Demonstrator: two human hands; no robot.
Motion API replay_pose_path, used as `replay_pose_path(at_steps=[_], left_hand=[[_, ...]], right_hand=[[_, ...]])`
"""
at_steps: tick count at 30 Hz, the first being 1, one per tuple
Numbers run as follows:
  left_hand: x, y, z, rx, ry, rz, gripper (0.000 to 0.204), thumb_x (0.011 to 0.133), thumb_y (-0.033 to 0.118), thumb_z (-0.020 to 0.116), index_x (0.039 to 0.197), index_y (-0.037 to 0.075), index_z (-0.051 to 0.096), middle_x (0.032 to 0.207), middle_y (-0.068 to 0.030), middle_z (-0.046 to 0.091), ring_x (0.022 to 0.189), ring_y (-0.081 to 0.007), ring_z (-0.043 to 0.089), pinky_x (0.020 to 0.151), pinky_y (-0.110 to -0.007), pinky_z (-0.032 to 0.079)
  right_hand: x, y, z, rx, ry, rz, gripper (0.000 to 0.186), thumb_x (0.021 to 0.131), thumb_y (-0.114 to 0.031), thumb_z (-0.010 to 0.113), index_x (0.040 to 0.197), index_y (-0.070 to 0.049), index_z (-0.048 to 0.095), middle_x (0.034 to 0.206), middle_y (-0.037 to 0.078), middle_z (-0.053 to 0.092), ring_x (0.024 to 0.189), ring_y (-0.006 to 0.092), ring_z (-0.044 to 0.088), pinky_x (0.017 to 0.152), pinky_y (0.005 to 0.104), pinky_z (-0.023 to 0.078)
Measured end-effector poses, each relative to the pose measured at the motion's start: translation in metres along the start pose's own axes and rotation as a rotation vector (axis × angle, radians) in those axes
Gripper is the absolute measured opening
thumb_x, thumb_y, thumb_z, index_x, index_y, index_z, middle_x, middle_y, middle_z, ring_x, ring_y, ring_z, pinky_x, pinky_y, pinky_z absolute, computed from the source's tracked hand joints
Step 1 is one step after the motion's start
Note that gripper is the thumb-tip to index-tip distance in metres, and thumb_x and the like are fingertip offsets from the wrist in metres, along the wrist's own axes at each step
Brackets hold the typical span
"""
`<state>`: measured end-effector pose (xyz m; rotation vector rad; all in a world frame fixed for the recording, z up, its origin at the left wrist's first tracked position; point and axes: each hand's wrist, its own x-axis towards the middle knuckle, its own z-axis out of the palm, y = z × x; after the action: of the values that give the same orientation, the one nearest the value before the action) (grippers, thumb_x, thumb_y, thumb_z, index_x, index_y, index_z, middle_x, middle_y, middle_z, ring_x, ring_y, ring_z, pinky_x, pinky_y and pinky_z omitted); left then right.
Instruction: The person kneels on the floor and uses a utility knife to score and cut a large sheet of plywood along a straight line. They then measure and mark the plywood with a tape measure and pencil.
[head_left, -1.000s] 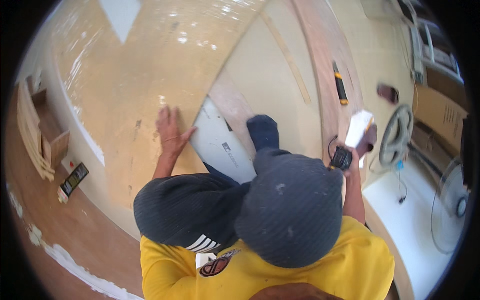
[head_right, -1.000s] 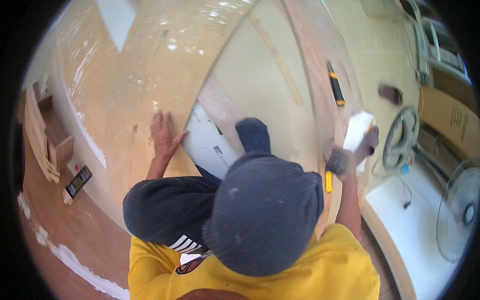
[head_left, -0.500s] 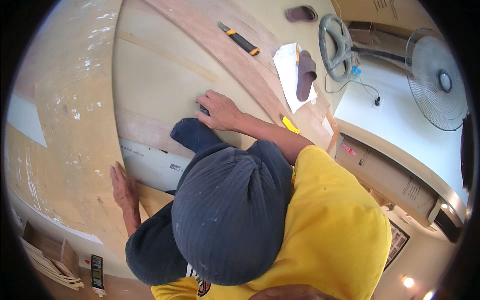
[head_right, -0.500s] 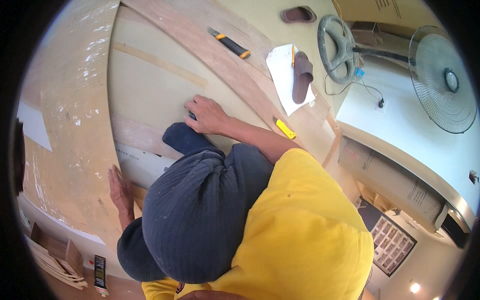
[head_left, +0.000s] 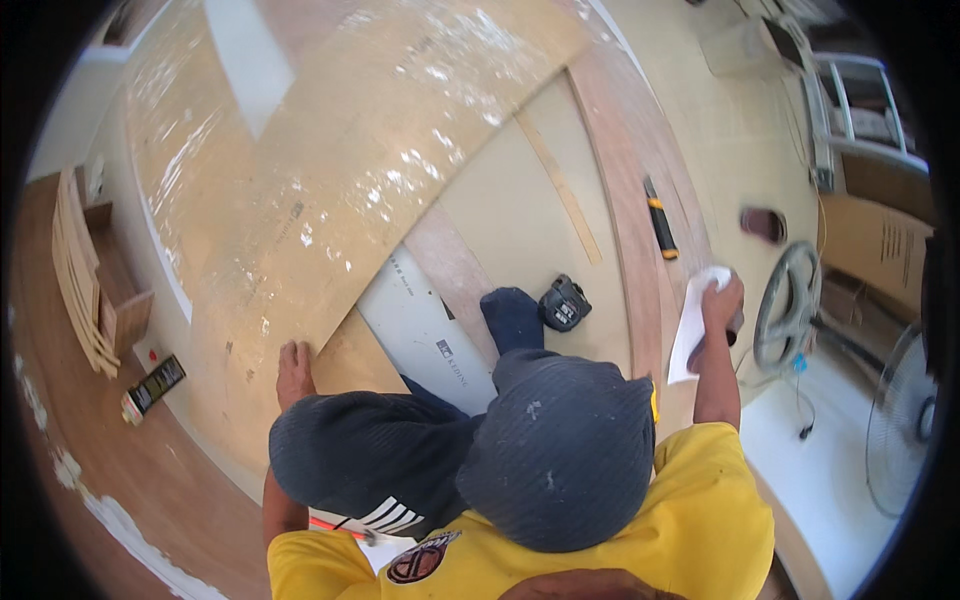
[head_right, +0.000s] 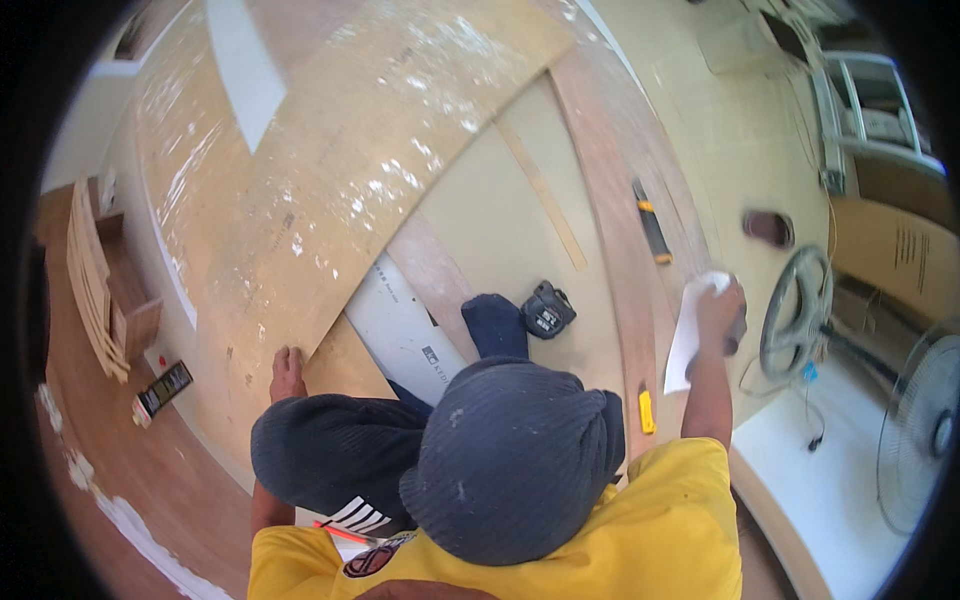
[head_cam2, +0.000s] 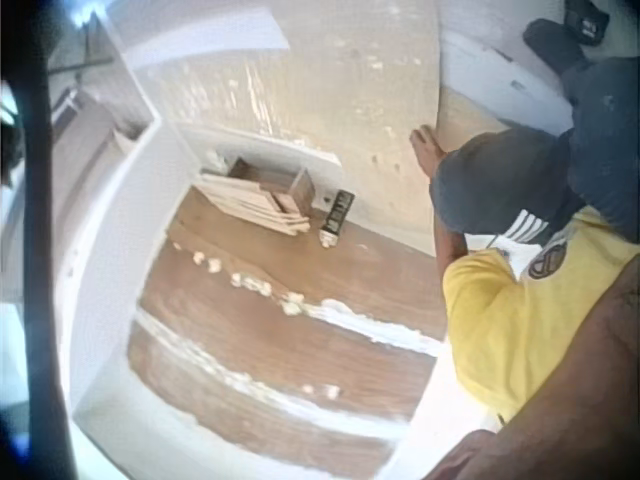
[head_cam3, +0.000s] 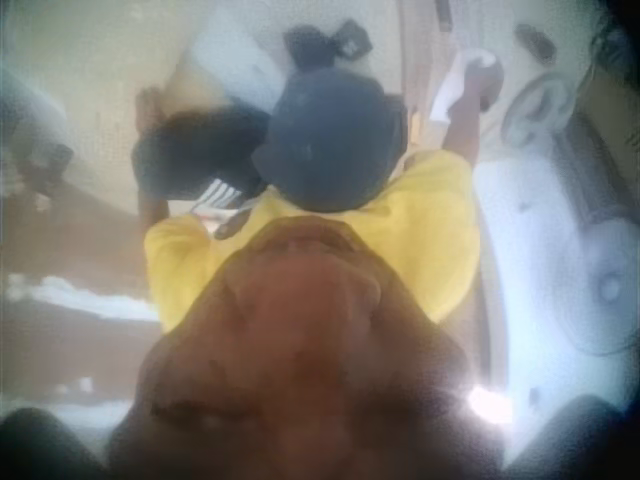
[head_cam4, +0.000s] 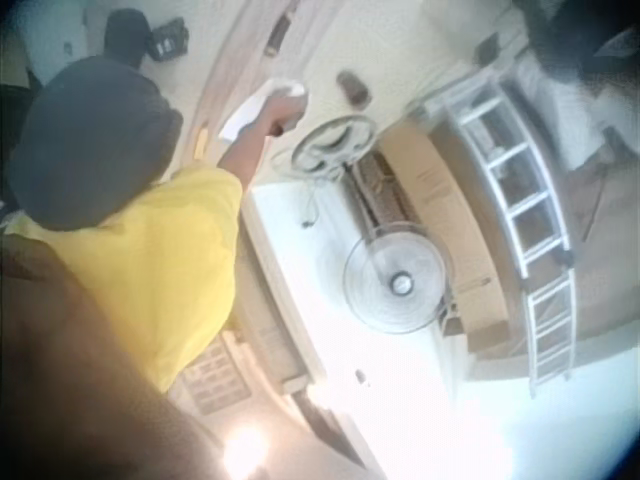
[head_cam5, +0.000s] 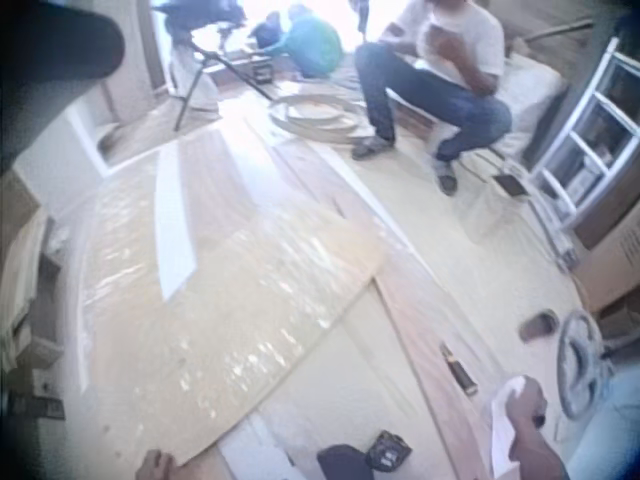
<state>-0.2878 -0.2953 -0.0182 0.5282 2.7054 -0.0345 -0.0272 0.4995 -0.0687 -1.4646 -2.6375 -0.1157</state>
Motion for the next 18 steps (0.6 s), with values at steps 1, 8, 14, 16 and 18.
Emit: replay_pose_path(at_steps=[1, 8, 14, 16, 18], left_hand=[[-0.014, -0.002, 0.008, -0.029, -0.067, -0.113, 0.055, 0.085, 0.016, 0.062, 0.137, 0.004, 0.046, 0.142, -0.0223, 0.043, 0.136, -0.0401, 0.039, 0.109, -0.044, 0.039], [-0.069, -0.041, 0.04, -0.056, -0.074, -0.208, 0.074, 0.084, 0.027, 0.064, 0.148, 0.003, 0.035, 0.143, -0.0232, 0.041, 0.138, -0.0416, 0.035, 0.112, -0.046, 0.036], [-0.067, -0.061, 0.057, 0.039, -0.143, -0.397, 0.081, 0.082, 0.029, 0.066, 0.15, 0.006, 0.031, 0.148, -0.0221, 0.037, 0.14, -0.0418, 0.032, 0.111, -0.047, 0.037], [-0.065, -0.061, 0.058, 0.039, -0.25, -0.448, 0.083, 0.08, 0.028, 0.067, 0.151, 0.007, 0.029, 0.149, -0.0226, 0.036, 0.142, -0.0413, 0.03, 0.111, -0.048, 0.037], [-0.062, -0.061, 0.059, 0.026, -0.321, -0.487, 0.086, 0.078, 0.025, 0.069, 0.152, 0.007, 0.027, 0.15, -0.0232, 0.035, 0.142, -0.0411, 0.031, 0.111, -0.048, 0.038]], right_hand=[[0.007, 0.021, 0.005, -0.01, -0.034, 0.023, 0.054, 0.084, -0.021, 0.063, 0.131, 0.003, 0.053, 0.125, 0.03, 0.059, 0.121, 0.0433, 0.055, 0.107, 0.0488, 0.04], [0.013, 0.067, 0.04, -0.204, -0.46, 0.238, 0.06, 0.083, -0.02, 0.059, 0.138, 0.003, 0.047, 0.122, 0.031, 0.06, 0.11, 0.0446, 0.062, 0.095, 0.048, 0.051], [0.01, 0.056, 0.038, -0.261, -0.438, 0.064, 0.034, 0.086, -0.015, 0.055, 0.115, 0.002, 0.058, 0.104, 0.029, 0.067, 0.101, 0.0464, 0.065, 0.086, 0.0524, 0.052], [0.008, 0.04, 0.028, -0.232, -0.348, 0.041, 0.027, 0.086, -0.014, 0.055, 0.107, 0.002, 0.059, 0.099, 0.027, 0.066, 0.094, 0.0464, 0.064, 0.084, 0.0538, 0.051], [0.006, 0.013, 0.011, -0.183, -0.178, 0.003, 0.025, 0.086, -0.013, 0.056, 0.106, 0.002, 0.059, 0.098, 0.025, 0.064, 0.092, 0.0453, 0.064, 0.083, 0.0534, 0.05]])
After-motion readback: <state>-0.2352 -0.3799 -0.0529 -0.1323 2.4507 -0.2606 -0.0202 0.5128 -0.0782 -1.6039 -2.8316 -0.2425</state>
